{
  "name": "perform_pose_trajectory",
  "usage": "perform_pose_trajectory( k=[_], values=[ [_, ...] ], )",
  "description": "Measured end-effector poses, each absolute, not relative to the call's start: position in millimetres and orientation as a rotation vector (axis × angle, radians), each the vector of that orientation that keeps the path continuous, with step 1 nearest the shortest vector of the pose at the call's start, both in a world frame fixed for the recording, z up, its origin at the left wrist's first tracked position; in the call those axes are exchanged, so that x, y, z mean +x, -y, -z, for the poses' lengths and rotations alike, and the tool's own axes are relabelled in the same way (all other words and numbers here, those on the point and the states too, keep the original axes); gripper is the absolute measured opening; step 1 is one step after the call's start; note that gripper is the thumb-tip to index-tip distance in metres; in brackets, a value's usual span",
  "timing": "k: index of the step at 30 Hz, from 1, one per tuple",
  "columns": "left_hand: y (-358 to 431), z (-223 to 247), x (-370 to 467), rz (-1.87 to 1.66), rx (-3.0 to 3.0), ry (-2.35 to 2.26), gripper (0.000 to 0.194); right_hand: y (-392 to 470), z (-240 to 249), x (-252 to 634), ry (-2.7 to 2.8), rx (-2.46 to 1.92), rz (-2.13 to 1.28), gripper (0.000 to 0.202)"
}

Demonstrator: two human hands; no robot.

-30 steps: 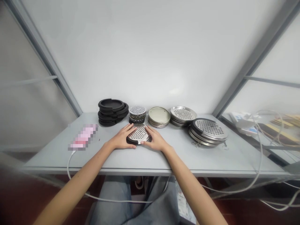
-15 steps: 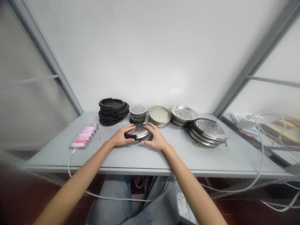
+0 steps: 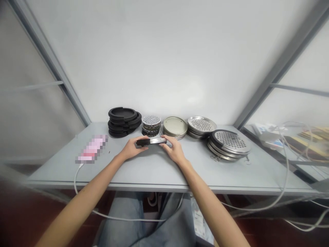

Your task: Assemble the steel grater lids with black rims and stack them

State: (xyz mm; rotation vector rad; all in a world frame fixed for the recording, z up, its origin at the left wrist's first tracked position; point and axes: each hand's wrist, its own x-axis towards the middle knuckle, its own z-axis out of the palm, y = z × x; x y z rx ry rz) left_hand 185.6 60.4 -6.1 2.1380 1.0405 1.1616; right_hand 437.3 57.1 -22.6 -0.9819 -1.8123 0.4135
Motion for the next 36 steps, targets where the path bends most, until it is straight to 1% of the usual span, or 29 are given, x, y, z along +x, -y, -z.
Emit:
perform_pose_trajectory(
  k=[2, 3, 6, 11, 13, 15, 19, 21, 24, 26, 29, 34, 36],
  values=[
    [-62, 9, 187, -1.185, 2.118, -1.027, 0.044, -56, 23, 437, 1.818, -1.001, -0.427, 0.039],
    [-63, 10, 187, -1.191, 2.113, -1.016, 0.042, -56, 23, 437, 1.829, -1.010, -0.428, 0.041],
    [-66, 13, 185, -1.231, 2.167, -0.977, 0.039, -53, 20, 437, 1.874, -0.992, -0.399, 0.049],
    [-66, 12, 182, -1.218, 2.492, -0.908, 0.031, -48, 15, 434, 1.983, -0.943, -0.217, 0.075],
    [-65, 11, 182, -1.190, 2.580, -0.941, 0.030, -46, 16, 432, 2.075, -0.921, -0.124, 0.077],
    [-65, 11, 182, -1.166, 2.628, -0.980, 0.030, -46, 17, 429, 2.157, -0.868, -0.053, 0.072],
    [-64, 11, 183, -1.121, 2.650, -1.014, 0.032, -48, 21, 428, 2.253, -0.777, -0.040, 0.044],
    [-62, 9, 183, -1.077, 2.639, -1.027, 0.043, -49, 23, 429, 2.269, -0.757, -0.069, 0.039],
    [-58, 4, 182, -0.970, 2.616, -1.026, 0.068, -51, 24, 431, 2.252, -0.735, -0.100, 0.038],
    [-55, 2, 182, -0.920, 2.604, -1.014, 0.075, -51, 25, 433, 2.238, -0.723, -0.099, 0.038],
    [-54, -1, 182, -0.962, 2.575, -0.973, 0.070, -51, 24, 434, 2.245, -0.691, -0.066, 0.037],
    [-56, 0, 180, -1.412, 2.332, -0.909, 0.070, -44, 13, 433, 2.211, -0.608, 0.109, 0.035],
    [-57, 2, 177, -1.522, 2.279, -0.958, 0.062, -38, 6, 437, 2.184, -0.577, 0.208, 0.036]
  ],
)
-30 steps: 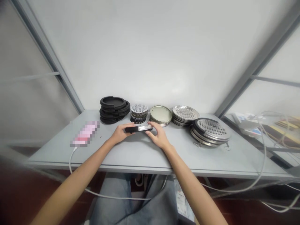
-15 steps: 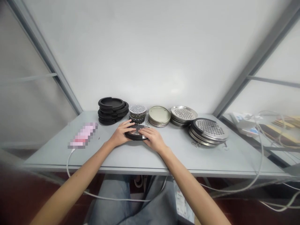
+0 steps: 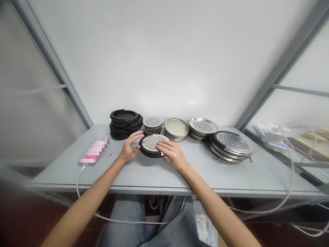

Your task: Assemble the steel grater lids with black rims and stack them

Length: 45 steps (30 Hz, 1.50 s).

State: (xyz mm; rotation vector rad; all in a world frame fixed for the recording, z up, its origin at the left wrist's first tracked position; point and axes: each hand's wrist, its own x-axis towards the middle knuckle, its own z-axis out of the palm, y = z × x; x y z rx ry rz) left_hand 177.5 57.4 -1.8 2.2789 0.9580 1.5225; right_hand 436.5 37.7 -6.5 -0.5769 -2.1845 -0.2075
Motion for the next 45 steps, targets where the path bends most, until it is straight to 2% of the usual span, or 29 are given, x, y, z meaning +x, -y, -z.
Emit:
perform_pose_trajectory(
  k=[4, 9, 14, 19, 27, 33, 41, 45],
  values=[
    [-58, 7, 176, -1.537, 2.321, -1.002, 0.047, -19, -4, 463, 2.132, -0.585, 0.379, 0.046],
    [-59, 10, 179, -1.464, 2.353, -1.009, 0.041, 3, -15, 528, 1.917, -0.767, 0.632, 0.058],
    [-61, 13, 181, -1.402, 2.300, -1.061, 0.036, 11, -35, 606, 1.830, -0.961, 0.842, 0.050],
    [-62, 16, 181, -1.362, 2.234, -1.108, 0.035, 2, -55, 673, 1.711, -1.161, 0.985, 0.033],
    [-60, 17, 181, -1.269, 2.191, -1.123, 0.046, -8, -40, 711, 1.829, -1.298, 1.097, 0.026],
    [-57, 12, 185, -1.269, 2.015, -1.169, 0.049, -12, -21, 707, 1.838, -1.357, 1.037, 0.027],
    [-58, 16, 185, -1.193, 1.976, -1.142, 0.050, -5, -18, 703, 1.918, -1.387, 0.638, 0.038],
    [-57, 15, 185, -1.185, 1.962, -1.109, 0.050, -1, -17, 700, 1.943, -1.414, 0.592, 0.041]
  ],
)
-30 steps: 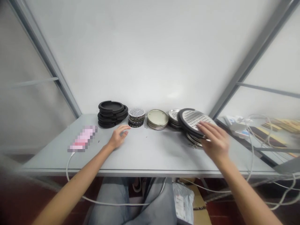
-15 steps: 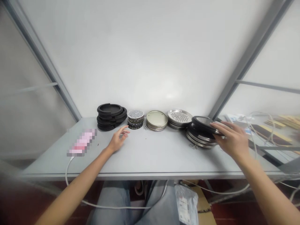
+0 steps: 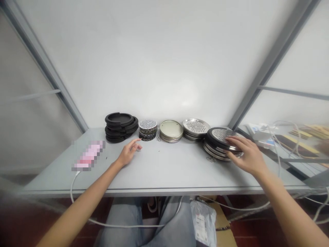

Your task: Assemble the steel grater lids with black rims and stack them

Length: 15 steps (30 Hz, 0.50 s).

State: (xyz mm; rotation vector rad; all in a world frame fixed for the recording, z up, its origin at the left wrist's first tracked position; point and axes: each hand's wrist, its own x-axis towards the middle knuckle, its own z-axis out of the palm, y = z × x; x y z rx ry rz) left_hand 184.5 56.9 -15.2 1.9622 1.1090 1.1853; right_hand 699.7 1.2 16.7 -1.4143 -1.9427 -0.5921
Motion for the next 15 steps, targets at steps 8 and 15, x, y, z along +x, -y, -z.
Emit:
perform_pose_trajectory(
  k=[8, 15],
  values=[
    [-56.5, 15.3, 183.3, -1.170, 2.017, -1.123, 0.046, -7.5, -11.4, 696.3, 1.905, -1.451, 0.635, 0.042],
    [-55.9, 15.0, 183.9, -1.130, 2.033, -1.152, 0.047, -10.5, -8.7, 692.3, 1.872, -1.461, 0.682, 0.039]
  ],
)
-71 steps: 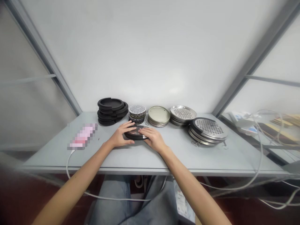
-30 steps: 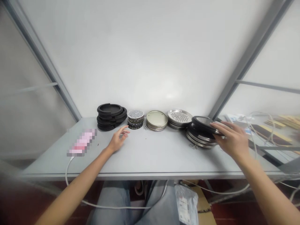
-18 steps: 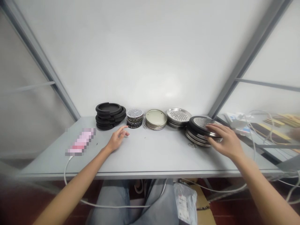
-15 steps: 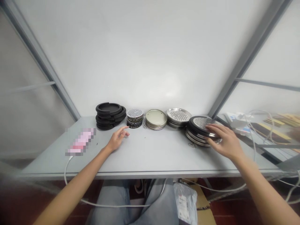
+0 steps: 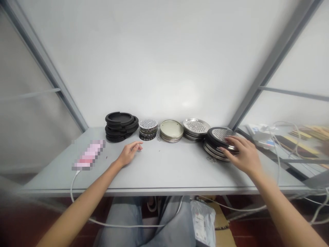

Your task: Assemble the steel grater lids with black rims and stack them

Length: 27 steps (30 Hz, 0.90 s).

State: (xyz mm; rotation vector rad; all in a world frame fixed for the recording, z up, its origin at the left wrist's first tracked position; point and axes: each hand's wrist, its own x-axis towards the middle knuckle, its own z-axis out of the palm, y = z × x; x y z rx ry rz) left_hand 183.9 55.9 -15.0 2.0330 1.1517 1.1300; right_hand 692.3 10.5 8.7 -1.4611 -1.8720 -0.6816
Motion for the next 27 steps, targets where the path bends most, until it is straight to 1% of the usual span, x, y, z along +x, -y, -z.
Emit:
perform_pose_trajectory(
  k=[11, 19, 27],
  values=[
    [-54.4, 13.6, 185.4, -1.107, 2.061, -1.155, 0.046, -12.3, -8.0, 686.7, 1.830, -1.387, 0.738, 0.038],
    [-53.9, 12.8, 186.3, -1.123, 2.067, -1.123, 0.044, -16.0, -1.7, 683.5, 1.754, -1.380, 0.736, 0.032],
    [-55.9, 16.4, 183.5, -1.079, 2.125, -1.148, 0.041, -7.9, -1.8, 684.3, 1.808, -1.402, 0.749, 0.035]
  ],
)
